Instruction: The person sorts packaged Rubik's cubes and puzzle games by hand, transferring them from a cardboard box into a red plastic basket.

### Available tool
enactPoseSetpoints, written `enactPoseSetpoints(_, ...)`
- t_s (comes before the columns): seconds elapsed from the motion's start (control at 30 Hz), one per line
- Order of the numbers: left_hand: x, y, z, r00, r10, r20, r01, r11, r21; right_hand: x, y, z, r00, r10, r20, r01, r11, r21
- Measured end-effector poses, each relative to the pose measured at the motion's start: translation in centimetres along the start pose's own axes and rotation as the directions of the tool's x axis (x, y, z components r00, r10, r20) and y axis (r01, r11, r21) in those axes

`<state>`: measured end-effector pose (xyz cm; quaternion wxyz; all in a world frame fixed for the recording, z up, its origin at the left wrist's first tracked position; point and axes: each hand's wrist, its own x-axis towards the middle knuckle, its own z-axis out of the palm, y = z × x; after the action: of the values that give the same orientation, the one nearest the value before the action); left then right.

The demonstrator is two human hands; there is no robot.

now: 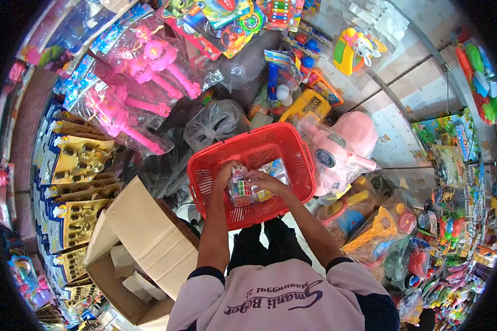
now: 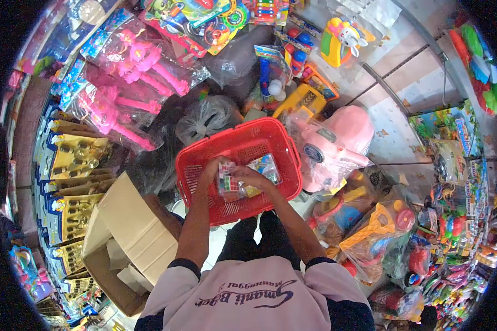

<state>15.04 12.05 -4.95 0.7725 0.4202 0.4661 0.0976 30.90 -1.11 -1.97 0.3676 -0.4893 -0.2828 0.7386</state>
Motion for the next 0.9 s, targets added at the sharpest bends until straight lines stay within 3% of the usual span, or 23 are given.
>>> enactPoseSetpoints(0.07, -0.2, 0.4, -0.5, 0.997, 0.037, 0.068, -0.049, 0.98, 0.194, -0.1, 0.5, 1.2, 0.998, -0.062, -0.029, 0.061, 0.997, -0.043)
enactPoseSetpoints(0.1, -0.2, 0.4, -0.8, 0.993, 0.048, 0.107, -0.077, 0.954, 0.289, 0.3, 1.3, 1.4, 0.992, -0.129, -0.002, 0.127, 0.976, -0.177)
enactPoseSetpoints(0.17, -1.2, 0.8, -0.9, 0.993, -0.042, 0.109, 0.018, 0.977, 0.215, 1.5, 3.7, 1.1, 0.966, -0.247, 0.071, 0.253, 0.868, -0.427)
enactPoseSetpoints(0.2, -0.5, -0.7, -1.9, 0.991, -0.068, 0.117, 0.045, 0.981, 0.19, 1.3, 3.8, 1.4, 0.92, -0.385, 0.072, 0.344, 0.706, -0.62)
enactPoseSetpoints(0.3, -0.6, -3.2, -3.5, 0.986, -0.114, 0.119, 0.108, 0.993, 0.055, 0.5, 4.6, 3.8, 0.948, -0.269, -0.17, 0.044, 0.64, -0.767)
enactPoseSetpoints(0.33, -0.9, -3.8, -3.8, 0.985, -0.124, 0.116, 0.125, 0.992, -0.001, 0.5, 4.7, 4.4, 0.944, -0.293, -0.151, 0.057, 0.597, -0.8)
enactPoseSetpoints(0.43, -0.9, -5.9, -4.8, 0.995, -0.077, 0.066, 0.074, 0.996, 0.052, 0.0, 4.2, 6.4, 0.954, -0.18, -0.239, -0.08, 0.617, -0.783)
enactPoseSetpoints(0.47, -0.3, -6.7, -5.5, 0.995, -0.028, 0.097, 0.014, 0.989, 0.145, 0.2, 4.2, 6.9, 0.948, -0.204, -0.245, -0.089, 0.568, -0.818)
enactPoseSetpoints(0.57, -0.5, -8.2, -4.9, 0.98, 0.197, 0.003, -0.189, 0.939, 0.288, 0.7, 4.3, 8.4, 0.918, -0.228, -0.323, -0.174, 0.501, -0.848)
enactPoseSetpoints(0.67, -0.4, -8.9, -4.5, 0.947, 0.318, -0.054, -0.292, 0.916, 0.274, 1.7, 4.7, 8.4, 0.94, -0.203, -0.276, -0.157, 0.461, -0.874)
enactPoseSetpoints(0.9, 0.9, -11.1, -5.5, 0.959, 0.24, -0.149, -0.126, 0.837, 0.533, 1.0, 5.2, 7.9, 0.93, -0.212, -0.3, -0.183, 0.441, -0.879)
